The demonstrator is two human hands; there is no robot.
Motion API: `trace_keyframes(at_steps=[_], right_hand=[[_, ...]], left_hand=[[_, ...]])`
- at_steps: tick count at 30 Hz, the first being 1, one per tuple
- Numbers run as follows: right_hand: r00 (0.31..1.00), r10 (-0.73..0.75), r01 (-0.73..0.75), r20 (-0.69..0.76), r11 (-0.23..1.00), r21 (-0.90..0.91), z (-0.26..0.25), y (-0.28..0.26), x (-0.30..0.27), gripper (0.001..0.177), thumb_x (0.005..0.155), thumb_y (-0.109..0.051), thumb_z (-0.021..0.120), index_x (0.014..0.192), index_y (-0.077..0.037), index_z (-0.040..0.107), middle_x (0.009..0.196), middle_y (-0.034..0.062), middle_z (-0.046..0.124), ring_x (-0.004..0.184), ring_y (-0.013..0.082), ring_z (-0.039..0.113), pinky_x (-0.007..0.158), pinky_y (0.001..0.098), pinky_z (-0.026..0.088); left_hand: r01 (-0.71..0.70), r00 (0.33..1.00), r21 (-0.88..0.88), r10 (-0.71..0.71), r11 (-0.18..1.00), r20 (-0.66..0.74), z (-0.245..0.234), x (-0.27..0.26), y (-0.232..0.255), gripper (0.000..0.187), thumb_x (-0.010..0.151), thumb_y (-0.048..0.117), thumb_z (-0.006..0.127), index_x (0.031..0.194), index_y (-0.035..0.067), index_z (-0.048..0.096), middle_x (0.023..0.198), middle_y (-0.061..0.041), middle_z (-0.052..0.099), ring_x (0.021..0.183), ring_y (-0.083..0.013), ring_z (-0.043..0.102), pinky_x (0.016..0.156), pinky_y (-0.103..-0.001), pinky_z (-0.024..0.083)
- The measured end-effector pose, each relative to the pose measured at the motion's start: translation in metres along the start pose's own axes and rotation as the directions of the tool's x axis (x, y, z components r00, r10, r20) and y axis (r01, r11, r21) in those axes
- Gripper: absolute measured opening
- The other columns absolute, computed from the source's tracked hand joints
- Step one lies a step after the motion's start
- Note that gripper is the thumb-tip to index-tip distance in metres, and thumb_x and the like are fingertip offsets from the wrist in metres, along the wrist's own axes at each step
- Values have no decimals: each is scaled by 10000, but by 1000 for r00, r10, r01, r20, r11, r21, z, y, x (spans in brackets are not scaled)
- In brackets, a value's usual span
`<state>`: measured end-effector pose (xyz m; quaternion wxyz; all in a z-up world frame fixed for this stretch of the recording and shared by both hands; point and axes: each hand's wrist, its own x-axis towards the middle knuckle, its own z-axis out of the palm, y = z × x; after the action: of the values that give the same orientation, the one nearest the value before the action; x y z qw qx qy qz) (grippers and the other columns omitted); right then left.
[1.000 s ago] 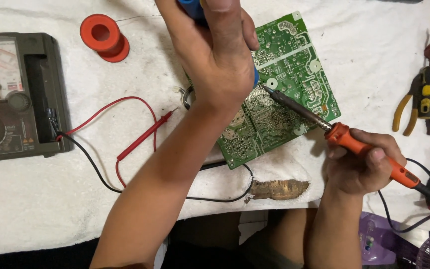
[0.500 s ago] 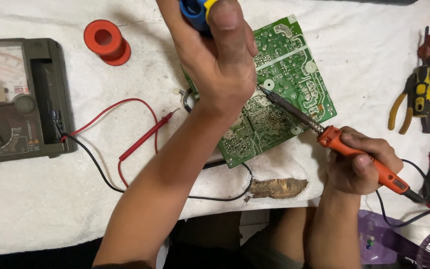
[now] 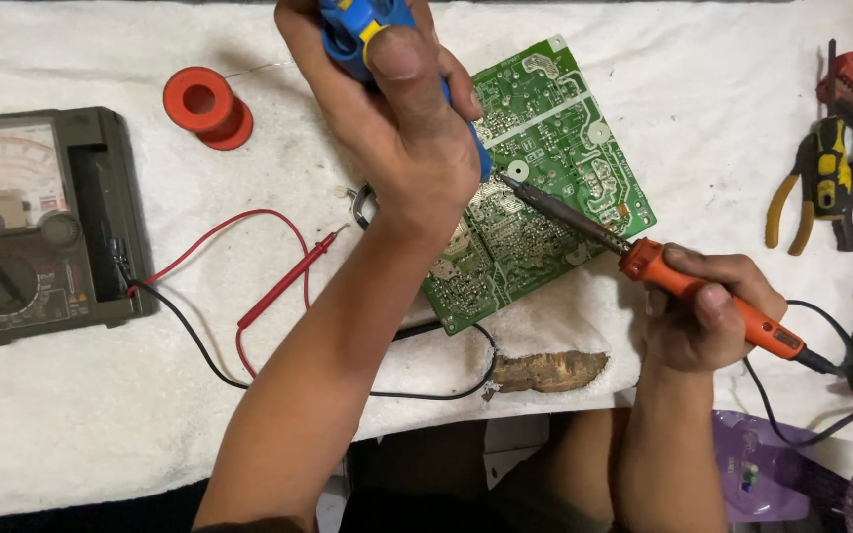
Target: The person uses a soldering iron and a desoldering pump to work on a green circuit board, removing solder from various points. They flip the board over to reveal the component side and use pliers to remove a small electronic component.
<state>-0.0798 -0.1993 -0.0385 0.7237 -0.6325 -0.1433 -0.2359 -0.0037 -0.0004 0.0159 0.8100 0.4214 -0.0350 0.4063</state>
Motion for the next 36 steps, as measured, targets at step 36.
trace_keyframes(at_steps=[36], right_hand=[[997, 52, -55, 51, 997, 55, -16, 4, 3, 255, 698, -192, 510, 777, 50, 508, 636, 210, 516, 313, 123, 387, 327, 201, 277]], left_hand=[[-27, 1000, 10, 27, 1000, -1, 5, 2, 5, 487, 806, 491, 501, 1034, 106, 309, 647, -93, 376, 387, -123, 318, 341, -217, 308]])
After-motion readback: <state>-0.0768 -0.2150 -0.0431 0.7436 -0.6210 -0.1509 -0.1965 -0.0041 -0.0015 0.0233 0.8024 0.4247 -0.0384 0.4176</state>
